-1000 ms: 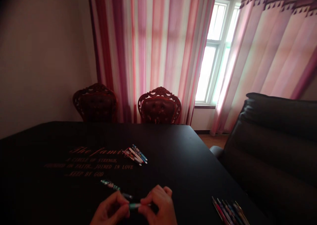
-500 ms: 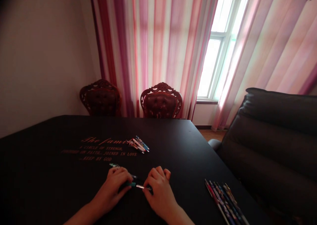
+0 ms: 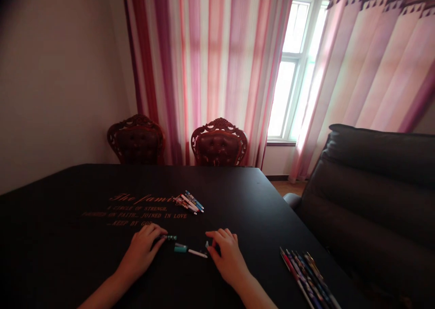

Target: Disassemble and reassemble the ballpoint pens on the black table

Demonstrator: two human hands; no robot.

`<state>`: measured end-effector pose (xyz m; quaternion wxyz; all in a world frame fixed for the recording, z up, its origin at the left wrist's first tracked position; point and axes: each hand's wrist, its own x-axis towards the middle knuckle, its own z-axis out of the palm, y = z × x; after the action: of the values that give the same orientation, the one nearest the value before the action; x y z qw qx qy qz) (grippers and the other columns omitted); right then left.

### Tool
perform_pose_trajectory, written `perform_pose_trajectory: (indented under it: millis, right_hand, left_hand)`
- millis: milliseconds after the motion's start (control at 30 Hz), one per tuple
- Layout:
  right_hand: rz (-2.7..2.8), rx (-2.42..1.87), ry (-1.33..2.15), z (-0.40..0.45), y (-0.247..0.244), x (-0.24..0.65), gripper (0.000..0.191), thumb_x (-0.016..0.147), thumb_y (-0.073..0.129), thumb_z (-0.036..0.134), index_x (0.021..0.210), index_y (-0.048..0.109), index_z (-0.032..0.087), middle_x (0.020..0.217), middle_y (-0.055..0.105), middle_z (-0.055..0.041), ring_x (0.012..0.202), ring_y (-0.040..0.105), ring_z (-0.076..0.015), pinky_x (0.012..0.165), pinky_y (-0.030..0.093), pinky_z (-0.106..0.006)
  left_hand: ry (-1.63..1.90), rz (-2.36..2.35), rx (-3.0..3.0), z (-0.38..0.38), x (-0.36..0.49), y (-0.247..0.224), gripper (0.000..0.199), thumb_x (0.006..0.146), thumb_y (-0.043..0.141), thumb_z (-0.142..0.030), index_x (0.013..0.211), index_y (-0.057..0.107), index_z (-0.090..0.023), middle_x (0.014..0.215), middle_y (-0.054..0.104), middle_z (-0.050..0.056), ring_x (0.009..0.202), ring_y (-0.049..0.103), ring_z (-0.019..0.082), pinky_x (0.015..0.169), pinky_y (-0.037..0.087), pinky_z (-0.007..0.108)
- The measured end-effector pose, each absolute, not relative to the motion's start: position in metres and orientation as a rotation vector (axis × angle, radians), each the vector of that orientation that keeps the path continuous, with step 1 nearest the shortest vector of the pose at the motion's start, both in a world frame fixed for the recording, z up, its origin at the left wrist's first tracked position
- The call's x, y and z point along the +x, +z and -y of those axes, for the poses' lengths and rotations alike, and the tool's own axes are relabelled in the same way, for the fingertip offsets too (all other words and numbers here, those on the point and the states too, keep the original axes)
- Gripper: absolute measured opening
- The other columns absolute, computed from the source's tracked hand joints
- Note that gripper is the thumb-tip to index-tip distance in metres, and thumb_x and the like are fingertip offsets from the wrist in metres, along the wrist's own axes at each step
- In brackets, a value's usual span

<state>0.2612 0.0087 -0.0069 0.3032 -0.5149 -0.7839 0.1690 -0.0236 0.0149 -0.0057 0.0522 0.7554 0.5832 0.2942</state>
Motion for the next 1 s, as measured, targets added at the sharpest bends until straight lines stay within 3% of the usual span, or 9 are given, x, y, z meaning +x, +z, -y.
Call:
perform_pose_trajectory:
  millis: [167,333,467,600,733,900,1000]
  right_hand:
    - [2.077,-1.327,0.428,-0.009,-0.003,0.25,0.018,0.085,0.054,0.014,0.089,0.066,0.026,0.087,0.065,0.001,0.089,0.056,-0.0191,0.085,0.034,-0.035]
    - [2.031,-1.263,0.537,-0.013,-0.005,0.255,0.025,0.086,0.051,0.015,0.097,0.068,0.03,0.096,0.068,0.0007,0.098,0.056,-0.0212,0.086,0.036,-0.037]
    - [1.88,-1.22,0.548,-0.017,-0.011,0.267,0.022,0.088,0.048,0.02,0.101,0.066,0.023,0.098,0.067,-0.0045,0.097,0.057,-0.022,0.085,0.042,-0.036]
    - [1.857,-1.274,0.497,-0.017,-0.01,0.274,0.015,0.089,0.049,0.025,0.091,0.064,0.02,0.087,0.065,-0.0037,0.085,0.058,-0.0209,0.079,0.044,-0.035]
    - [1.979,-1.29,0.451,-0.009,-0.003,0.267,0.014,0.088,0.053,0.027,0.077,0.06,0.021,0.077,0.061,-0.0006,0.078,0.056,-0.019,0.081,0.041,-0.035]
    - [2.154,-1.342,0.436,0.002,-0.001,0.254,0.004,0.081,0.063,0.02,0.078,0.06,0.022,0.082,0.061,-0.0002,0.083,0.054,-0.02,0.079,0.04,-0.034]
    - [2.185,-1.355,0.416,0.004,-0.003,0.252,0.009,0.078,0.064,0.016,0.081,0.06,0.023,0.084,0.06,0.0002,0.085,0.053,-0.02,0.081,0.039,-0.034]
  left_hand:
    - [0.942,-1.706,2.274,-0.012,-0.021,-0.007,0.016,0.091,0.049,-0.027,0.095,0.065,-0.026,0.094,0.067,0.003,0.092,0.062,0.023,0.08,0.046,0.037]
    - [0.998,-1.56,2.261,-0.015,-0.019,-0.014,0.02,0.092,0.05,-0.029,0.108,0.061,-0.023,0.104,0.067,0.005,0.099,0.063,0.021,0.088,0.051,0.034]
    - [1.058,-1.516,2.252,-0.014,-0.021,-0.015,0.026,0.095,0.043,-0.028,0.116,0.058,-0.024,0.114,0.064,0.007,0.108,0.061,0.023,0.096,0.049,0.04]
    - [1.101,-1.532,2.226,-0.017,-0.028,-0.013,0.024,0.096,0.043,-0.029,0.111,0.06,-0.023,0.109,0.066,0.007,0.106,0.061,0.024,0.095,0.049,0.042]
    - [1.105,-1.513,2.238,-0.016,-0.032,-0.007,0.019,0.094,0.048,-0.029,0.105,0.062,-0.024,0.106,0.065,0.006,0.104,0.061,0.024,0.093,0.049,0.042]
    - [0.958,-1.403,2.416,-0.004,-0.018,0.001,0.015,0.092,0.054,-0.026,0.104,0.063,-0.027,0.112,0.063,0.006,0.11,0.056,0.025,0.095,0.045,0.042]
    - [0.848,-1.411,2.505,0.003,-0.007,0.0,0.026,0.087,0.059,-0.019,0.109,0.062,-0.032,0.12,0.06,0.004,0.117,0.051,0.027,0.099,0.039,0.045]
